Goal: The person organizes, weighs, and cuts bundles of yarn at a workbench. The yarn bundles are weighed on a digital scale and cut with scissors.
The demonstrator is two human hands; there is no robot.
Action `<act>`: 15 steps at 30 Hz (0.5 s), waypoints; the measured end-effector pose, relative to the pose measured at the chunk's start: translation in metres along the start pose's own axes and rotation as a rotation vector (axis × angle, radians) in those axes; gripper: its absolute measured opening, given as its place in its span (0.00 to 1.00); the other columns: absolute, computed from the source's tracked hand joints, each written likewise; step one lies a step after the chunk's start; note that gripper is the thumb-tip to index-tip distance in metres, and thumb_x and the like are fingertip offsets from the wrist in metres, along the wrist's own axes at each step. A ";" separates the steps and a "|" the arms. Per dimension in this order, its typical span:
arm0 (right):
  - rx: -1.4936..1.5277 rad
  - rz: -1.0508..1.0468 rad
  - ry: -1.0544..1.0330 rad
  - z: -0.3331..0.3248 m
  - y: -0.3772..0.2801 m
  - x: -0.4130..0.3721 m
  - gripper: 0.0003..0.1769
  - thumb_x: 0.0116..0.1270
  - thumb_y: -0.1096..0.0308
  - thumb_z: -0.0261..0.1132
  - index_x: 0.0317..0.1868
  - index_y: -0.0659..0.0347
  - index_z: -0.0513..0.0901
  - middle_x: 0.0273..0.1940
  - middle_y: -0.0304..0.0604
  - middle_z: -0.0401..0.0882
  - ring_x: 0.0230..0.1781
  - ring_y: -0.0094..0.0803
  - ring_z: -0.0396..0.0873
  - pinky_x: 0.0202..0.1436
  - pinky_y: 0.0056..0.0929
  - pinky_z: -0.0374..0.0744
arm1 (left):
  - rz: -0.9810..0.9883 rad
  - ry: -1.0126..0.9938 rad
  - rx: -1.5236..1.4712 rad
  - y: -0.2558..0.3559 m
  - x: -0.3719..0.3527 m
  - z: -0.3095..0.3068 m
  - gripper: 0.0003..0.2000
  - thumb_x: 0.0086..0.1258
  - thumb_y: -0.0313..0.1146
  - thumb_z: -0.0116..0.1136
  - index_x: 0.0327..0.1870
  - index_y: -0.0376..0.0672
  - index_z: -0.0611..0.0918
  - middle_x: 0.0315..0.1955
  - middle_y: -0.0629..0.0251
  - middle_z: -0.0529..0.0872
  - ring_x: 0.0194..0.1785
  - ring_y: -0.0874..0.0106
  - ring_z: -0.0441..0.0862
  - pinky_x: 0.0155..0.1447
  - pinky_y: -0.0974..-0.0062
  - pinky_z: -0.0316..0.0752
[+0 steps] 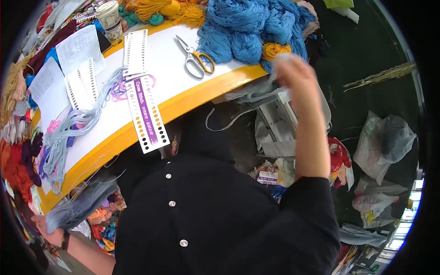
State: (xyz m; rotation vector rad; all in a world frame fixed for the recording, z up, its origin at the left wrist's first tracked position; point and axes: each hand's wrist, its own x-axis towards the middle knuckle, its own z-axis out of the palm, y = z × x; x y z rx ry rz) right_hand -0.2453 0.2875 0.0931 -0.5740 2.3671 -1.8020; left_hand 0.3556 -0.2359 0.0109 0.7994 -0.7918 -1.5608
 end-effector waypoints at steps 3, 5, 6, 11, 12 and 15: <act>-0.068 0.048 -0.729 0.081 -0.026 -0.031 0.06 0.64 0.66 0.68 0.37 0.58 0.82 0.28 0.29 0.77 0.29 0.17 0.74 0.32 0.21 0.72 | -0.633 -0.701 -0.693 -0.072 -0.067 0.100 0.26 0.71 0.36 0.55 0.70 0.47 0.67 0.29 0.80 0.78 0.18 0.85 0.64 0.27 0.81 0.65; 0.015 -0.339 -1.005 0.139 -0.025 -0.046 0.09 0.64 0.65 0.68 0.35 0.61 0.80 0.25 0.40 0.77 0.25 0.27 0.75 0.30 0.29 0.73 | -0.722 -0.772 -0.681 -0.140 -0.084 0.114 0.24 0.72 0.33 0.53 0.69 0.42 0.67 0.37 0.73 0.82 0.20 0.83 0.67 0.26 0.81 0.65; -0.033 -0.389 -1.078 0.161 -0.030 -0.055 0.10 0.62 0.65 0.68 0.32 0.62 0.78 0.24 0.49 0.76 0.25 0.38 0.77 0.30 0.33 0.73 | -0.815 -0.856 -0.600 -0.163 -0.100 0.143 0.21 0.74 0.34 0.50 0.65 0.38 0.69 0.41 0.69 0.82 0.20 0.84 0.67 0.25 0.83 0.64; -0.422 -0.553 -1.121 0.210 -0.046 -0.076 0.07 0.59 0.66 0.64 0.33 0.60 0.78 0.28 0.51 0.79 0.33 0.50 0.80 0.35 0.44 0.78 | -0.980 -1.102 0.202 -0.227 -0.153 0.242 0.22 0.77 0.45 0.46 0.60 0.36 0.74 0.40 0.66 0.82 0.27 0.81 0.72 0.30 0.84 0.66; -0.435 -0.586 -0.998 0.212 -0.041 -0.074 0.06 0.59 0.68 0.65 0.35 0.60 0.79 0.30 0.49 0.81 0.32 0.49 0.81 0.34 0.43 0.79 | -0.921 -1.093 0.226 -0.222 -0.160 0.260 0.19 0.76 0.44 0.47 0.55 0.37 0.77 0.35 0.68 0.81 0.26 0.81 0.72 0.29 0.84 0.66; -0.253 -0.612 -0.739 0.205 -0.038 -0.057 0.11 0.54 0.74 0.70 0.39 0.60 0.81 0.30 0.47 0.80 0.29 0.47 0.80 0.31 0.37 0.78 | -0.859 -1.018 0.237 -0.206 -0.161 0.289 0.12 0.74 0.39 0.53 0.41 0.38 0.81 0.26 0.71 0.78 0.25 0.81 0.72 0.27 0.83 0.65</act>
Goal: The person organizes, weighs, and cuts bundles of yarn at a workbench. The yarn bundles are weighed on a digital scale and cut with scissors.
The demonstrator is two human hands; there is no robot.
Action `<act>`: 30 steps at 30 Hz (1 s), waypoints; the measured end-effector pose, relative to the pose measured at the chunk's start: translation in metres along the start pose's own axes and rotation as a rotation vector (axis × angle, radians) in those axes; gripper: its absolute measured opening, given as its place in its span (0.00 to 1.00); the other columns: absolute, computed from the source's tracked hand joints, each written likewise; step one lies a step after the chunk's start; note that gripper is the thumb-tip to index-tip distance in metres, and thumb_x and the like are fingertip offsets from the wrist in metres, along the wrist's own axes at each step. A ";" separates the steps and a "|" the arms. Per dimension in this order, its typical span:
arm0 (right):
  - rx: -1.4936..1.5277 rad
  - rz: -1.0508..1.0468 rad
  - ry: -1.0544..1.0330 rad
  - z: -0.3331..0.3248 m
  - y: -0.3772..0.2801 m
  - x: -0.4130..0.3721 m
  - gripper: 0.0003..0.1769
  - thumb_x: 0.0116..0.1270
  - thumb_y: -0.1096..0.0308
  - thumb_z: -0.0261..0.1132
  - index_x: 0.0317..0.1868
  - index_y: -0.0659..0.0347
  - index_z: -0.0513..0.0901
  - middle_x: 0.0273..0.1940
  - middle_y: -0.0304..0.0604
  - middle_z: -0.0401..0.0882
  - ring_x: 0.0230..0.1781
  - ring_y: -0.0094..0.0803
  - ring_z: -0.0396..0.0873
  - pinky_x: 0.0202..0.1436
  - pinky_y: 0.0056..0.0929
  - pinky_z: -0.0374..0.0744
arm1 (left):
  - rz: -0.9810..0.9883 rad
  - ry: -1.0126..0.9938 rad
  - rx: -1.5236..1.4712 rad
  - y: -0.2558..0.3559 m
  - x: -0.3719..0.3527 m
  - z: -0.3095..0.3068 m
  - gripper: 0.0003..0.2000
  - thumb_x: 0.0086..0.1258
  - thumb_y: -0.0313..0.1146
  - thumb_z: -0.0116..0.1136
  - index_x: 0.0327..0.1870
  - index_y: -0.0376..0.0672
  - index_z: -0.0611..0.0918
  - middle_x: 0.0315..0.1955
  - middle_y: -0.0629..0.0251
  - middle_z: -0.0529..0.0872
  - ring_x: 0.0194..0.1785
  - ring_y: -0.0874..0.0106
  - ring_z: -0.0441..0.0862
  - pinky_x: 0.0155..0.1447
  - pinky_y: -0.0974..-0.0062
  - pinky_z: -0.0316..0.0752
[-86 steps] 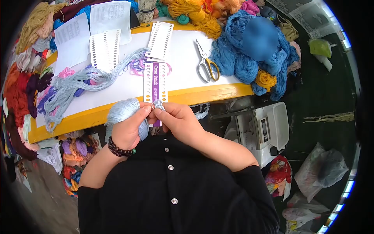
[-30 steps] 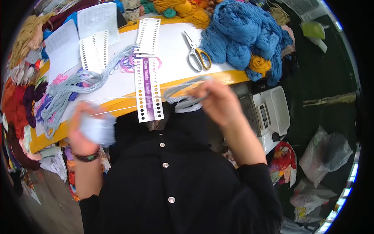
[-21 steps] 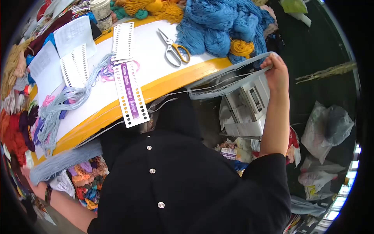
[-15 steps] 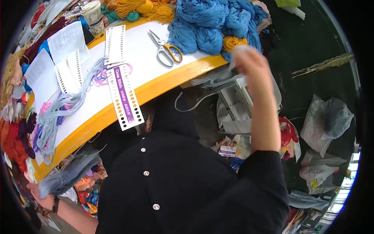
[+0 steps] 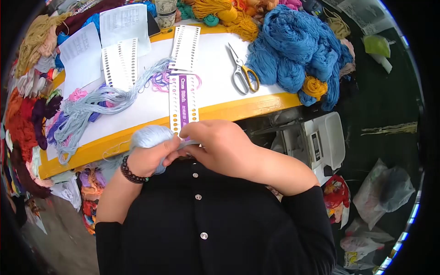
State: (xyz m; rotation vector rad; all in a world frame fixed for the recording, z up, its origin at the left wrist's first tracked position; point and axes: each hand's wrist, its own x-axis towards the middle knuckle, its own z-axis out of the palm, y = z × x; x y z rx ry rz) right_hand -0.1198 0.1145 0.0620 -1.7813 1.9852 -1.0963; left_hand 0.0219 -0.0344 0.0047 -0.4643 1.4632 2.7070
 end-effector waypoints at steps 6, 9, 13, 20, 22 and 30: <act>0.174 0.012 -0.101 0.002 0.019 0.016 0.05 0.58 0.77 0.67 0.36 0.61 0.81 0.31 0.43 0.80 0.35 0.40 0.81 0.41 0.31 0.78 | 0.468 0.080 1.118 0.024 -0.002 0.001 0.08 0.70 0.34 0.55 0.38 0.40 0.82 0.24 0.62 0.79 0.25 0.65 0.76 0.33 0.73 0.70; 1.241 0.186 -0.170 0.000 0.030 0.020 0.03 0.68 0.73 0.59 0.40 0.62 0.78 0.32 0.42 0.80 0.41 0.34 0.80 0.56 0.34 0.73 | 0.473 0.135 1.015 0.018 0.000 -0.004 0.07 0.69 0.33 0.55 0.38 0.42 0.83 0.24 0.59 0.80 0.28 0.60 0.77 0.35 0.70 0.71; 1.442 0.418 -0.116 -0.013 0.068 0.039 0.09 0.73 0.65 0.57 0.43 0.63 0.74 0.28 0.39 0.77 0.31 0.27 0.77 0.47 0.28 0.77 | 0.200 0.213 0.627 0.020 0.019 -0.029 0.10 0.72 0.34 0.54 0.45 0.41 0.85 0.24 0.72 0.82 0.26 0.83 0.74 0.32 0.81 0.70; 0.140 0.526 -0.023 0.067 0.167 0.093 0.17 0.62 0.60 0.64 0.38 0.69 0.84 0.30 0.50 0.82 0.29 0.35 0.80 0.38 0.33 0.77 | -0.131 0.353 0.192 0.030 0.103 -0.092 0.19 0.72 0.44 0.54 0.57 0.42 0.77 0.49 0.72 0.83 0.41 0.80 0.71 0.43 0.81 0.67; 0.142 0.595 -0.055 0.082 0.173 0.099 0.17 0.63 0.60 0.60 0.36 0.67 0.85 0.31 0.54 0.84 0.33 0.43 0.82 0.40 0.35 0.79 | -0.194 0.422 0.160 0.017 0.119 -0.102 0.18 0.72 0.44 0.54 0.55 0.43 0.78 0.49 0.71 0.83 0.43 0.78 0.74 0.43 0.80 0.67; 0.473 0.839 -0.103 0.075 0.172 0.102 0.16 0.65 0.61 0.59 0.32 0.66 0.85 0.24 0.42 0.83 0.24 0.29 0.80 0.34 0.29 0.78 | -0.014 0.466 0.120 -0.001 0.142 -0.090 0.09 0.67 0.27 0.59 0.46 0.40 0.76 0.35 0.68 0.82 0.35 0.78 0.79 0.41 0.83 0.75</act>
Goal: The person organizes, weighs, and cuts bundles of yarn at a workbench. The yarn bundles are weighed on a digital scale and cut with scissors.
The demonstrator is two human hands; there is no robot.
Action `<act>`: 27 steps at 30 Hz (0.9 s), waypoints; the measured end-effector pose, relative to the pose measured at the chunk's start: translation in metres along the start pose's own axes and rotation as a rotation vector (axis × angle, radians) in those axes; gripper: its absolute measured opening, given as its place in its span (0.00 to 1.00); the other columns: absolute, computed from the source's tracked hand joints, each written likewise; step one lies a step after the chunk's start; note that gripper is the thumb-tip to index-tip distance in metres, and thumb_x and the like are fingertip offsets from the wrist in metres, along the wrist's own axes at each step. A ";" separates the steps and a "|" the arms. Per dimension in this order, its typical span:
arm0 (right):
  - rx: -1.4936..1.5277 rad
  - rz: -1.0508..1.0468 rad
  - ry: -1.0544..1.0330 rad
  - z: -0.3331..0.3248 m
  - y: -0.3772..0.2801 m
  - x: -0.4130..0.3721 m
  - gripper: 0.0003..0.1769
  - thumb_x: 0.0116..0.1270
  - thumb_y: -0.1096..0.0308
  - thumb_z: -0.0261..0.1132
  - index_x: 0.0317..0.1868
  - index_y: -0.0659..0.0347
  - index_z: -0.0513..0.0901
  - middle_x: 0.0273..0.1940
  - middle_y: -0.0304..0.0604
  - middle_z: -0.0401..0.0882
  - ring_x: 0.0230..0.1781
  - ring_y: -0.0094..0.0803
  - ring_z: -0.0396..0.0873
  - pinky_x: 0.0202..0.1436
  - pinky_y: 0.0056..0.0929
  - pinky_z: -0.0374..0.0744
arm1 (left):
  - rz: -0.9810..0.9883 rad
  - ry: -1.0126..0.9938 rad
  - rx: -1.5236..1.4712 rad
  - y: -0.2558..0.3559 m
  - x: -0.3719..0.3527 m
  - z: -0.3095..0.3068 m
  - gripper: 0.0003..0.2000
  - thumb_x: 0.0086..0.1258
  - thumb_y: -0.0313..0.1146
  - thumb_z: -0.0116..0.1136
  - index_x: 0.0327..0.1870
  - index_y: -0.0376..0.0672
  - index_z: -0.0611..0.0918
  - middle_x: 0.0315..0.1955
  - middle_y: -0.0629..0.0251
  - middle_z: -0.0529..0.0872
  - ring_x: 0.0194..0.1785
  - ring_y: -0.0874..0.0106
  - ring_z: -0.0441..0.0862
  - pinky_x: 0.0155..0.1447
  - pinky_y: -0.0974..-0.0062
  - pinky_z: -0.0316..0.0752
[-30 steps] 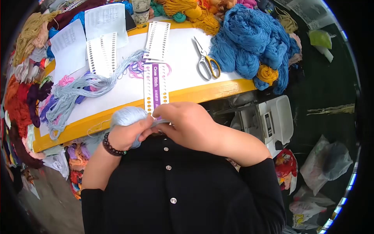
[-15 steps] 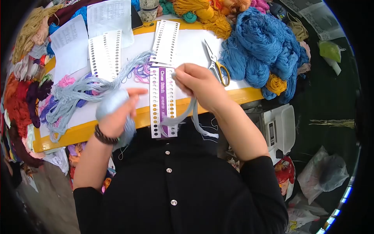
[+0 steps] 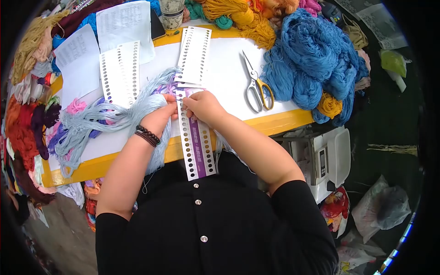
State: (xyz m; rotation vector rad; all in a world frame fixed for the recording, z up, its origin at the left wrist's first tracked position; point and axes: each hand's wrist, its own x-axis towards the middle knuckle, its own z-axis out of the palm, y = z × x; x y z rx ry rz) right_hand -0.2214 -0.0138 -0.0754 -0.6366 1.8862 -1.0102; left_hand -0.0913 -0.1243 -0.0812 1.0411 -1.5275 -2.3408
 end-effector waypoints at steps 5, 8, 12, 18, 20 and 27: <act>0.020 0.078 -0.038 0.002 -0.004 0.004 0.16 0.65 0.60 0.59 0.30 0.66 0.84 0.24 0.44 0.83 0.25 0.32 0.81 0.34 0.30 0.78 | 0.038 0.036 0.032 -0.005 0.001 0.006 0.10 0.67 0.26 0.58 0.47 0.40 0.75 0.32 0.69 0.81 0.32 0.78 0.77 0.40 0.82 0.74; -0.335 -0.152 0.047 0.013 0.005 0.009 0.16 0.64 0.60 0.61 0.31 0.67 0.83 0.27 0.48 0.83 0.29 0.37 0.81 0.36 0.33 0.78 | 0.056 0.000 0.071 -0.012 0.007 0.000 0.10 0.67 0.25 0.57 0.47 0.40 0.75 0.31 0.69 0.81 0.31 0.79 0.76 0.39 0.80 0.73; -0.191 -0.147 -0.036 0.005 -0.006 -0.008 0.16 0.60 0.59 0.64 0.38 0.66 0.80 0.32 0.53 0.83 0.36 0.44 0.82 0.42 0.36 0.78 | 0.133 -0.026 0.204 -0.018 0.010 -0.017 0.10 0.64 0.26 0.59 0.45 0.40 0.74 0.29 0.70 0.80 0.32 0.80 0.75 0.40 0.80 0.72; -0.184 -0.163 -0.069 -0.001 0.002 -0.010 0.23 0.54 0.63 0.70 0.46 0.66 0.76 0.38 0.54 0.82 0.41 0.44 0.82 0.46 0.34 0.78 | 0.301 0.222 0.839 0.014 -0.014 -0.033 0.11 0.58 0.33 0.59 0.42 0.43 0.78 0.29 0.66 0.82 0.34 0.74 0.79 0.45 0.74 0.75; -0.191 -0.154 -0.060 0.001 0.001 -0.009 0.24 0.53 0.64 0.71 0.48 0.66 0.75 0.39 0.54 0.82 0.41 0.43 0.81 0.46 0.34 0.77 | 0.320 0.210 0.864 0.018 -0.019 -0.027 0.10 0.59 0.31 0.60 0.42 0.43 0.78 0.30 0.66 0.83 0.35 0.74 0.79 0.45 0.75 0.75; -0.082 -0.141 -0.071 0.001 0.003 -0.014 0.15 0.60 0.70 0.67 0.46 0.63 0.73 0.30 0.41 0.80 0.28 0.25 0.76 0.33 0.24 0.74 | 0.085 -0.071 -0.475 0.018 -0.025 -0.011 0.13 0.65 0.23 0.58 0.49 0.40 0.73 0.39 0.60 0.84 0.43 0.73 0.82 0.45 0.79 0.75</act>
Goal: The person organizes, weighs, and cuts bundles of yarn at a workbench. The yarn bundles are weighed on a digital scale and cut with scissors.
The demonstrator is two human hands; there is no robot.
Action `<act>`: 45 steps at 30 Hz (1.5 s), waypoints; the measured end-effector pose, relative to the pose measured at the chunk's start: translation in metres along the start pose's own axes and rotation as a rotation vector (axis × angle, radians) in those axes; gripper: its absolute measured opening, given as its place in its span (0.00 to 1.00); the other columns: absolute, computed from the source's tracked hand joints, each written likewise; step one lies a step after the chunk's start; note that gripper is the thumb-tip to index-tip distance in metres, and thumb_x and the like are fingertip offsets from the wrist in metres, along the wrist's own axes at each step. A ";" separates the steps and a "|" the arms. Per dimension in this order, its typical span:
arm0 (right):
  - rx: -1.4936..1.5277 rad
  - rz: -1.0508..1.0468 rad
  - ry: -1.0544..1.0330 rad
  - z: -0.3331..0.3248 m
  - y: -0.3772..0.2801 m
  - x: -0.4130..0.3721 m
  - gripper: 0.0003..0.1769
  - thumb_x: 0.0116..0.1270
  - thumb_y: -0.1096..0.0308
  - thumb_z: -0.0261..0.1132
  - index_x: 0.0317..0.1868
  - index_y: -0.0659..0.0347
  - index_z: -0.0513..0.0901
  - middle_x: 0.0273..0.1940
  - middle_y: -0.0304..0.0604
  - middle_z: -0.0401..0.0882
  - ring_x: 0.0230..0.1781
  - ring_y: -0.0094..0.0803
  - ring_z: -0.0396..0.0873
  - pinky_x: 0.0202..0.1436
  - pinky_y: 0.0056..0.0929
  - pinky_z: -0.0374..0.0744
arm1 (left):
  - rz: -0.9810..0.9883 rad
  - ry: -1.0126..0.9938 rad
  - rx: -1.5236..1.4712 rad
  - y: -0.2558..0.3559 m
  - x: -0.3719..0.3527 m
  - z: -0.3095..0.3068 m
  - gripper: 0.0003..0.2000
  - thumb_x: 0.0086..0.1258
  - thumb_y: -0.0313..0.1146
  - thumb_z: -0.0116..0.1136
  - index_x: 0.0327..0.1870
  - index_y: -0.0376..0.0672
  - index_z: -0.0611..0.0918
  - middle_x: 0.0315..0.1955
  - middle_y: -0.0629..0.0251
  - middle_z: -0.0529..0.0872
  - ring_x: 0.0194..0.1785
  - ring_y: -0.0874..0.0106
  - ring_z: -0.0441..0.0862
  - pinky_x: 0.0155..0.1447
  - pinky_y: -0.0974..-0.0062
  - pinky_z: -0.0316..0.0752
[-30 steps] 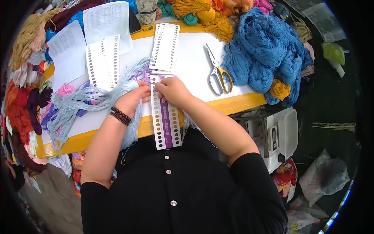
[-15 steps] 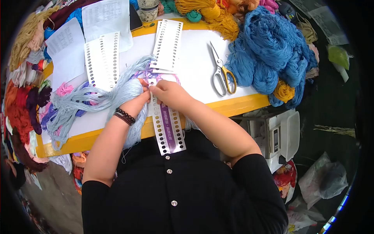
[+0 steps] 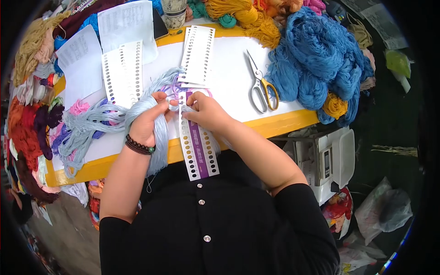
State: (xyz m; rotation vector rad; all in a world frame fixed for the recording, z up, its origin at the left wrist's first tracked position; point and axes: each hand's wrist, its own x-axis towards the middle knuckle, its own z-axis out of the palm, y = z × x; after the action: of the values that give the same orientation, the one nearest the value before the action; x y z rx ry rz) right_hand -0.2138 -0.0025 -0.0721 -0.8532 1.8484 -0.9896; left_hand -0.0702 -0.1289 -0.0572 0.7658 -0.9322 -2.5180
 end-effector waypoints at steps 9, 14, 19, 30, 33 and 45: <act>0.688 0.086 -0.168 -0.001 0.008 0.003 0.10 0.64 0.78 0.61 0.46 0.69 0.81 0.35 0.41 0.82 0.35 0.23 0.76 0.43 0.20 0.76 | 0.141 -0.135 0.588 -0.020 0.002 -0.002 0.26 0.67 0.26 0.50 0.68 0.41 0.66 0.50 0.65 0.82 0.44 0.80 0.80 0.43 0.82 0.71; 0.673 0.132 -0.186 -0.006 0.005 0.003 0.12 0.62 0.78 0.61 0.46 0.68 0.83 0.33 0.41 0.82 0.34 0.23 0.77 0.44 0.21 0.76 | 0.245 -0.131 0.719 -0.028 0.005 -0.007 0.27 0.67 0.25 0.50 0.69 0.40 0.66 0.49 0.65 0.82 0.43 0.80 0.80 0.42 0.83 0.71; 0.635 0.211 -0.190 -0.010 0.002 0.004 0.12 0.64 0.78 0.60 0.47 0.67 0.83 0.31 0.39 0.80 0.35 0.24 0.76 0.46 0.21 0.76 | 0.152 0.058 0.366 0.001 0.010 -0.015 0.26 0.66 0.25 0.49 0.68 0.38 0.66 0.46 0.62 0.84 0.36 0.78 0.80 0.37 0.84 0.71; 0.331 0.082 -0.037 0.005 0.005 0.004 0.08 0.63 0.75 0.61 0.42 0.66 0.82 0.30 0.39 0.80 0.31 0.23 0.76 0.41 0.21 0.76 | 0.039 -0.073 0.362 0.007 -0.008 -0.011 0.27 0.69 0.26 0.48 0.71 0.39 0.62 0.50 0.62 0.83 0.42 0.79 0.80 0.37 0.85 0.69; 0.542 0.162 -0.105 -0.005 0.004 0.005 0.10 0.63 0.76 0.62 0.45 0.67 0.82 0.30 0.39 0.79 0.33 0.24 0.75 0.43 0.21 0.75 | 0.098 -0.142 0.546 -0.013 -0.003 -0.003 0.28 0.69 0.26 0.47 0.72 0.43 0.62 0.54 0.65 0.81 0.45 0.80 0.80 0.41 0.84 0.69; 0.578 0.265 -0.182 -0.017 0.003 0.000 0.05 0.63 0.65 0.68 0.36 0.57 0.83 0.30 0.31 0.78 0.29 0.17 0.72 0.37 0.16 0.72 | 0.075 -0.015 0.227 0.012 -0.018 -0.022 0.23 0.68 0.26 0.56 0.65 0.39 0.70 0.39 0.64 0.82 0.38 0.75 0.81 0.36 0.81 0.76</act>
State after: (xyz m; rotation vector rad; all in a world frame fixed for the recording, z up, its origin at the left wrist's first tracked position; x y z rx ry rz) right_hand -0.2299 0.0038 -0.0689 -0.3249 1.3659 -1.1470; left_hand -0.0416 -0.1396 -0.0565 0.7633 -1.2434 -2.3835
